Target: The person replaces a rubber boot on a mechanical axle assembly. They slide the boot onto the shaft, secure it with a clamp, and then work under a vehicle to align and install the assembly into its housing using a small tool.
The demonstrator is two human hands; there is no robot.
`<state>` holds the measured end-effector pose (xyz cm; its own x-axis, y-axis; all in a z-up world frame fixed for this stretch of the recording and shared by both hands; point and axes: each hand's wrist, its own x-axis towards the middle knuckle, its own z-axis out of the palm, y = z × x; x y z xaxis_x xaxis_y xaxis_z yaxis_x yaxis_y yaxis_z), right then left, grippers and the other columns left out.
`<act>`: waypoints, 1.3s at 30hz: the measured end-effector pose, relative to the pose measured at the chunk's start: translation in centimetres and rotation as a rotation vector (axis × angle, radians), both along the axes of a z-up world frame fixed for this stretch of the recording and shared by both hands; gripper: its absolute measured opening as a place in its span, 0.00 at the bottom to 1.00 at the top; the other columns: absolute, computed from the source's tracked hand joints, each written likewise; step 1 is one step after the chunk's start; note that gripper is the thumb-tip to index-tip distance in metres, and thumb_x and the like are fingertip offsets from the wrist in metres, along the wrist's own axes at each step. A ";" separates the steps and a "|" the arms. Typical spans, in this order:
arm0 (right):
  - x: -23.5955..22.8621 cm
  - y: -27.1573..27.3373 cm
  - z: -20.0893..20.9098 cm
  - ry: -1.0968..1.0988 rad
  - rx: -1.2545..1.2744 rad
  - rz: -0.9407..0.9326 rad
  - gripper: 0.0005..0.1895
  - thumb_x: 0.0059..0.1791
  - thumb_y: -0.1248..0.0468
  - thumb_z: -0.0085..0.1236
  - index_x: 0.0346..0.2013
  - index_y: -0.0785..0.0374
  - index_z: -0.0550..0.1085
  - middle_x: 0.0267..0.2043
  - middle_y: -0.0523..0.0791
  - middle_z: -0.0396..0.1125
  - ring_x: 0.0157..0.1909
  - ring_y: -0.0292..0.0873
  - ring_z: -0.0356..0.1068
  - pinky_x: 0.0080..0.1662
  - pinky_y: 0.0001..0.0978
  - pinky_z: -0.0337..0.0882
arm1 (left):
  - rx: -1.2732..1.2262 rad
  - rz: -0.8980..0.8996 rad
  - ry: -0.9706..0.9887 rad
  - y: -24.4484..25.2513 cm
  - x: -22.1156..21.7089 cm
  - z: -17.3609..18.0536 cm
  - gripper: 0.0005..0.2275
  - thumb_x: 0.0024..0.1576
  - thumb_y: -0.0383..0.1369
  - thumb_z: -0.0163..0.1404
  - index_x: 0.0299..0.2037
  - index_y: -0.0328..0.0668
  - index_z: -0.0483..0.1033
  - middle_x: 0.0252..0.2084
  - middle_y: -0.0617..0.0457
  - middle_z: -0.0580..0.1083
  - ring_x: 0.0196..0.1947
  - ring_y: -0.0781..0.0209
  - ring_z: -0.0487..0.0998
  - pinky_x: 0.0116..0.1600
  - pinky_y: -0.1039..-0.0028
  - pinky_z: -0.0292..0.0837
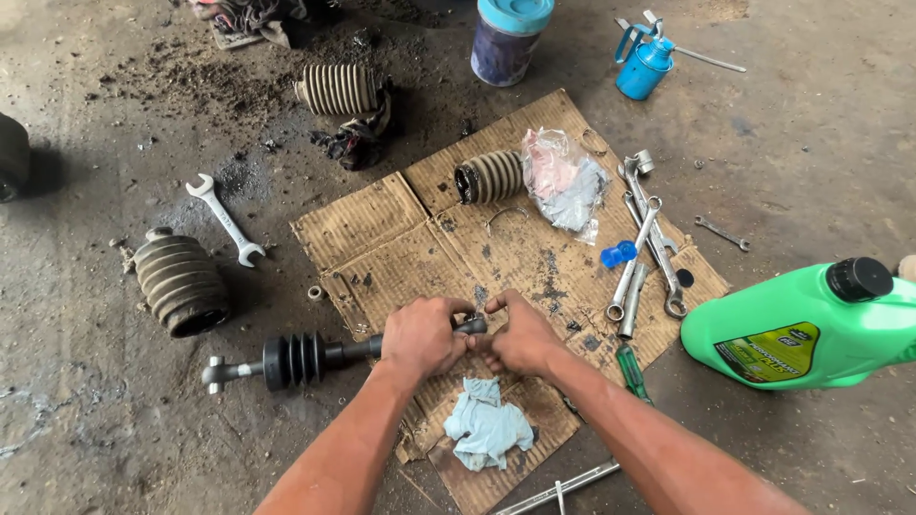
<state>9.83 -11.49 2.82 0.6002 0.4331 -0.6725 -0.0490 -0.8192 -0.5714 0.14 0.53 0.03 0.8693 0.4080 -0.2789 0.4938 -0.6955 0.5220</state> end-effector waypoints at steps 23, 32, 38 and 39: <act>3.7 -2.4 0.6 -0.220 -0.113 0.251 0.21 0.46 0.59 0.68 0.52 0.61 0.75 0.33 0.48 0.78 0.33 0.38 0.74 0.43 0.38 0.73 | 0.017 -0.032 0.090 -0.6 0.0 0.6 0.22 0.52 0.43 0.59 0.59 0.69 0.75 0.37 0.59 0.82 0.41 0.63 0.81 0.65 0.58 0.68; 2.7 -9.7 -1.3 -0.523 -0.479 0.589 0.26 0.37 0.55 0.73 0.43 0.58 0.72 0.43 0.53 0.73 0.50 0.56 0.73 0.55 0.44 0.73 | 0.029 -0.036 0.037 -0.7 -0.3 0.1 0.21 0.52 0.42 0.60 0.58 0.69 0.77 0.41 0.59 0.81 0.47 0.60 0.79 0.72 0.51 0.56; 2.5 -10.4 -2.8 -0.485 -0.412 0.369 0.16 0.38 0.59 0.64 0.40 0.51 0.75 0.36 0.50 0.77 0.43 0.51 0.76 0.52 0.44 0.73 | 0.033 -0.048 0.075 -0.8 -0.3 1.6 0.23 0.49 0.42 0.57 0.59 0.65 0.76 0.42 0.56 0.80 0.51 0.58 0.77 0.73 0.45 0.49; 2.6 -10.0 -2.4 -0.462 -0.439 0.358 0.16 0.39 0.58 0.65 0.40 0.51 0.76 0.36 0.49 0.77 0.42 0.49 0.76 0.52 0.43 0.73 | 0.040 -0.057 0.076 -0.6 -0.3 1.9 0.24 0.49 0.41 0.57 0.58 0.63 0.76 0.42 0.56 0.81 0.52 0.58 0.76 0.74 0.42 0.46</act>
